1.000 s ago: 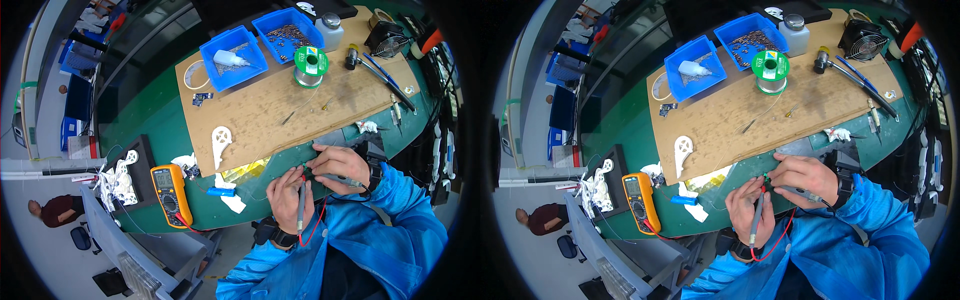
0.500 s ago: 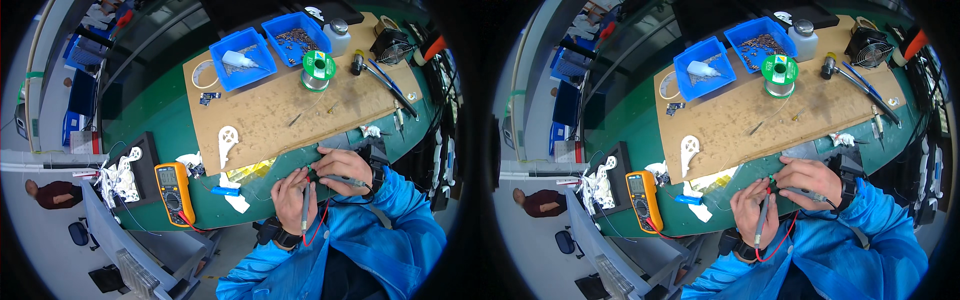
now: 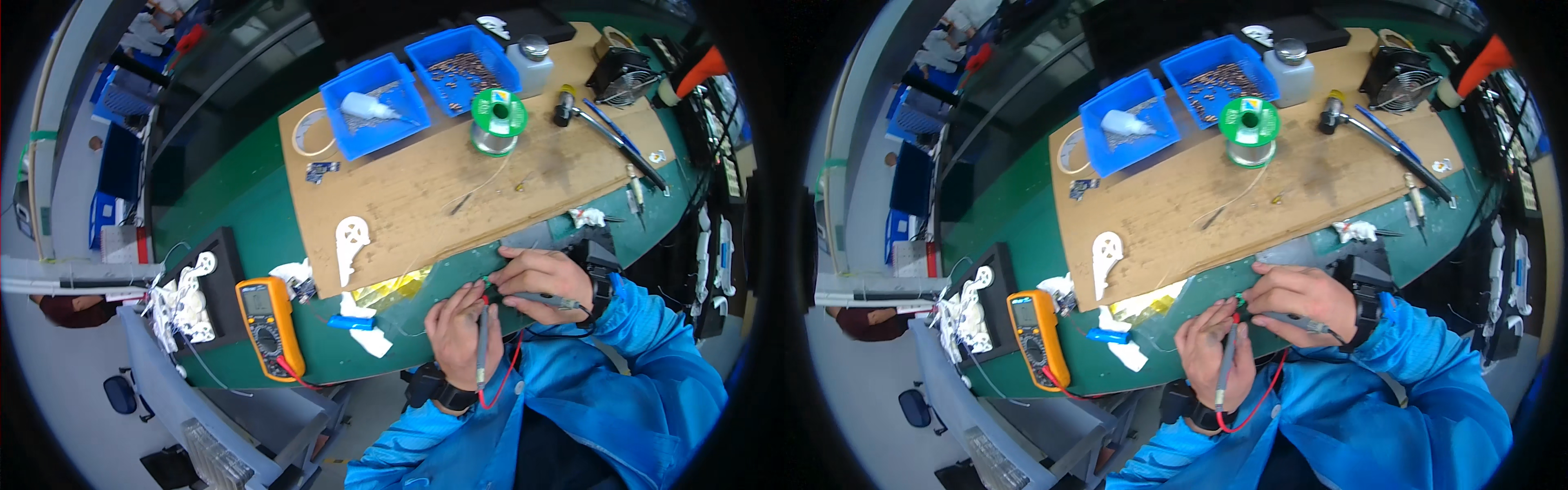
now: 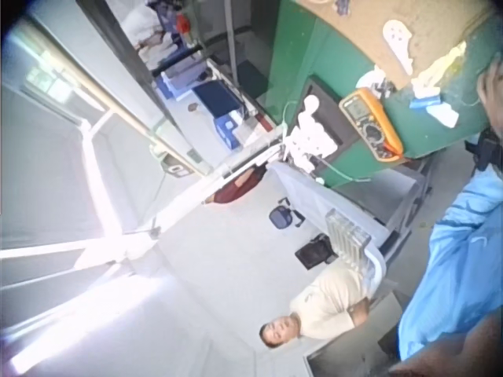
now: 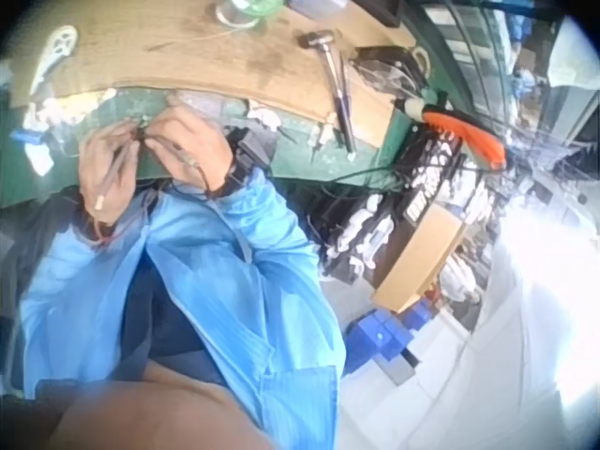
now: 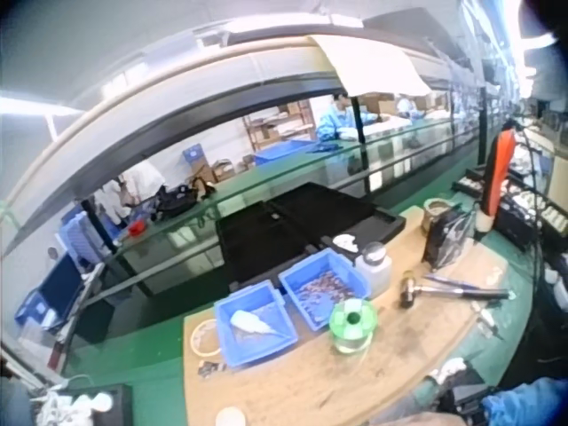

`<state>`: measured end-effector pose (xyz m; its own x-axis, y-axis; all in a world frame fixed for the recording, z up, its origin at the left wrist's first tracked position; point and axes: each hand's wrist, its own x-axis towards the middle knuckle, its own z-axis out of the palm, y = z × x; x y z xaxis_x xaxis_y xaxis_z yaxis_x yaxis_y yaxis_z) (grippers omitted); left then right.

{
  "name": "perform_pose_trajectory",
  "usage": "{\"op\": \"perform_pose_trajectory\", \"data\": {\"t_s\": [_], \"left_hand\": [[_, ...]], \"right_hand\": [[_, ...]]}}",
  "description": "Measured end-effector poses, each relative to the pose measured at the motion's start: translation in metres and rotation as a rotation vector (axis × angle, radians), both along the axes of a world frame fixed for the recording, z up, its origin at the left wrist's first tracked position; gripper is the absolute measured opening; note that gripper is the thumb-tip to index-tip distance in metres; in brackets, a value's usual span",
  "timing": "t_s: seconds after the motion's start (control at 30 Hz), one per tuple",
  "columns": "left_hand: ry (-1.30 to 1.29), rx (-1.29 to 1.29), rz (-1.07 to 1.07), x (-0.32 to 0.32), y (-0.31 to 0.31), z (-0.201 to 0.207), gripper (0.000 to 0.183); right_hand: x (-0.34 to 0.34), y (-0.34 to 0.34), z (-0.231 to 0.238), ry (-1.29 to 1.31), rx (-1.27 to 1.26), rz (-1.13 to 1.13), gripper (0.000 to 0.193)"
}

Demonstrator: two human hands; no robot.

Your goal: Testing an electronic circuit board with a multimeter and marking components with a pen.

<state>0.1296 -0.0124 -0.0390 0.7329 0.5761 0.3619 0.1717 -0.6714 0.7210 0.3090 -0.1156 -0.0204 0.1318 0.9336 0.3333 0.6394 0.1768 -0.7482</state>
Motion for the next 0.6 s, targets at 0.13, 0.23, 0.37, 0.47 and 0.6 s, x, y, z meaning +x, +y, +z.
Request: {"op": "perform_pose_trajectory", "data": {"t_s": [0.13,0.23,0.37,0.47,0.6], "left_hand": [[0.019,0.026,-0.002,-0.001,0.001,-0.003,0.017],[0.053,0.069,-0.013,-0.001,0.002,-0.001,0.017],[0.067,0.094,0.0,-0.006,0.005,-0.004,0.016],[0.045,0.08,-0.015,-0.004,0.002,-0.007,0.013],[0.054,0.062,-0.014,-0.003,0.0,-0.005,0.011]], "right_hand": [[0.001,-0.001,0.004,0.057,-0.033,0.018,0.027],[0.0,-0.001,-0.003,0.093,0.016,0.006,0.028],[0.0,0.005,-0.004,0.189,-0.02,0.031,0.024],[0.0,0.001,-0.007,0.178,-0.025,0.013,0.023],[0.0,0.0,-0.008,0.149,-0.012,0.008,0.023]]}}
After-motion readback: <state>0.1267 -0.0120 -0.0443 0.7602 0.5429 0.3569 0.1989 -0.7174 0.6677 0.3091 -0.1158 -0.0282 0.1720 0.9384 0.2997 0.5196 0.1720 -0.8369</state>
